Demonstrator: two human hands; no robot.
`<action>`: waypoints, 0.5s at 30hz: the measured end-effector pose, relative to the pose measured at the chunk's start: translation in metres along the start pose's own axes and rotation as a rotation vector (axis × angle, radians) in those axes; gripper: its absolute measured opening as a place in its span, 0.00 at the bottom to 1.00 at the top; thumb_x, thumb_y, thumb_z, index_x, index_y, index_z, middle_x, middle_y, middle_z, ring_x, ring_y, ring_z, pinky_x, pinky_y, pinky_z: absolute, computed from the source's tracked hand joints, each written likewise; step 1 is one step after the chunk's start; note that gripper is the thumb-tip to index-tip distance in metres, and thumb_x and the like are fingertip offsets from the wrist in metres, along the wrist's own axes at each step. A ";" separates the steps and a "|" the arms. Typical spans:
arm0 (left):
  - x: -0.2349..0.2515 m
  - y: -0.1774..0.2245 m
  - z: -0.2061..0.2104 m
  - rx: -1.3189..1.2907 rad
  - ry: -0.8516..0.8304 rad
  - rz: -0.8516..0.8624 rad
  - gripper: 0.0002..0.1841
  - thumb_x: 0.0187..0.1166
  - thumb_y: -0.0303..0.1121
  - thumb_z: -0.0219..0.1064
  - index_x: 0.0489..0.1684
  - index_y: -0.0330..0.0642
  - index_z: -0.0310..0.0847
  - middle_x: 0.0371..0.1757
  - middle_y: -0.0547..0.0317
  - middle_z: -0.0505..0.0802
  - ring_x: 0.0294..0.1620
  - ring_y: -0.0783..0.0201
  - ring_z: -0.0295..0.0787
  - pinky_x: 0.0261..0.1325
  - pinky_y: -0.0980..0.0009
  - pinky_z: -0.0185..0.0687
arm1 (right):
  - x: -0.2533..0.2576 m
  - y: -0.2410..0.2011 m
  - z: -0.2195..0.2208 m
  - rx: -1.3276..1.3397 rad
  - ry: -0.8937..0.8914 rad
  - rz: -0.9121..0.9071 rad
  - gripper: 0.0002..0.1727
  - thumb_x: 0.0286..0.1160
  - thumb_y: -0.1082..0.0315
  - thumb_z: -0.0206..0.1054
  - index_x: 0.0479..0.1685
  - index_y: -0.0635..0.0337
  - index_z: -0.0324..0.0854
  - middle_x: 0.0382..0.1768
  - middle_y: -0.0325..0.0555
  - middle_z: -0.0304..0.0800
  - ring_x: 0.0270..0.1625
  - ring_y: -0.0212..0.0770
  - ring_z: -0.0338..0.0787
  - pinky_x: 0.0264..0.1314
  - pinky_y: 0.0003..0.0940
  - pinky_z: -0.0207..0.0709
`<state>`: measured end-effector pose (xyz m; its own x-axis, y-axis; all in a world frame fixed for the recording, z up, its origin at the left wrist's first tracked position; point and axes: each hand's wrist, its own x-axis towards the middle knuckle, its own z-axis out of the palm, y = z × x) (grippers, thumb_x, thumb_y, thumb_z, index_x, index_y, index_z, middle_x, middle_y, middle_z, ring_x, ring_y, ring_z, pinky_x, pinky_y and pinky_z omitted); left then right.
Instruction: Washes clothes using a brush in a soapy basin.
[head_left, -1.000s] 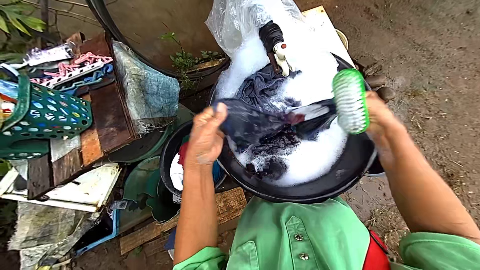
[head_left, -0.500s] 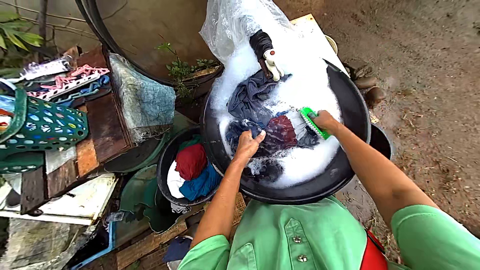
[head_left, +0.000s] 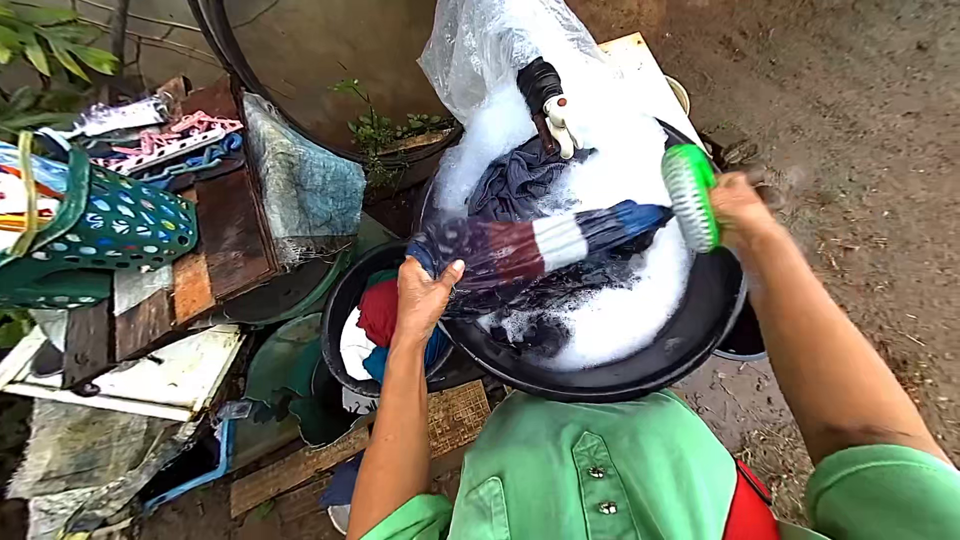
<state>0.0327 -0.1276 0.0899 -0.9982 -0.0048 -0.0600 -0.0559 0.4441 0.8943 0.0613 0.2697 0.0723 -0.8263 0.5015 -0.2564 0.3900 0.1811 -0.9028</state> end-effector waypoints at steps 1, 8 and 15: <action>0.002 -0.008 0.003 0.204 0.027 -0.060 0.22 0.77 0.28 0.75 0.63 0.20 0.77 0.57 0.31 0.89 0.62 0.46 0.87 0.70 0.49 0.79 | 0.009 0.013 0.015 -0.101 -0.013 0.075 0.15 0.88 0.64 0.62 0.53 0.71 0.80 0.34 0.50 0.81 0.30 0.38 0.78 0.38 0.43 0.78; -0.008 -0.010 0.024 0.743 0.072 -0.180 0.28 0.90 0.48 0.60 0.58 0.22 0.84 0.52 0.22 0.91 0.61 0.26 0.87 0.65 0.31 0.74 | -0.054 -0.026 0.155 -0.192 -0.358 -0.140 0.27 0.82 0.53 0.70 0.57 0.76 0.81 0.42 0.66 0.89 0.46 0.59 0.92 0.55 0.60 0.83; -0.002 -0.019 0.023 0.819 0.060 -0.265 0.22 0.88 0.39 0.62 0.57 0.22 0.84 0.56 0.23 0.90 0.64 0.28 0.87 0.66 0.33 0.74 | -0.038 0.020 0.209 -0.624 -0.535 -0.222 0.36 0.84 0.44 0.66 0.63 0.77 0.80 0.54 0.75 0.88 0.61 0.72 0.89 0.64 0.71 0.78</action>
<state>0.0361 -0.1157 0.0632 -0.9552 -0.2366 -0.1776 -0.2764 0.9277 0.2509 0.0155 0.0774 -0.0086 -0.9297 -0.0395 -0.3662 0.2191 0.7399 -0.6361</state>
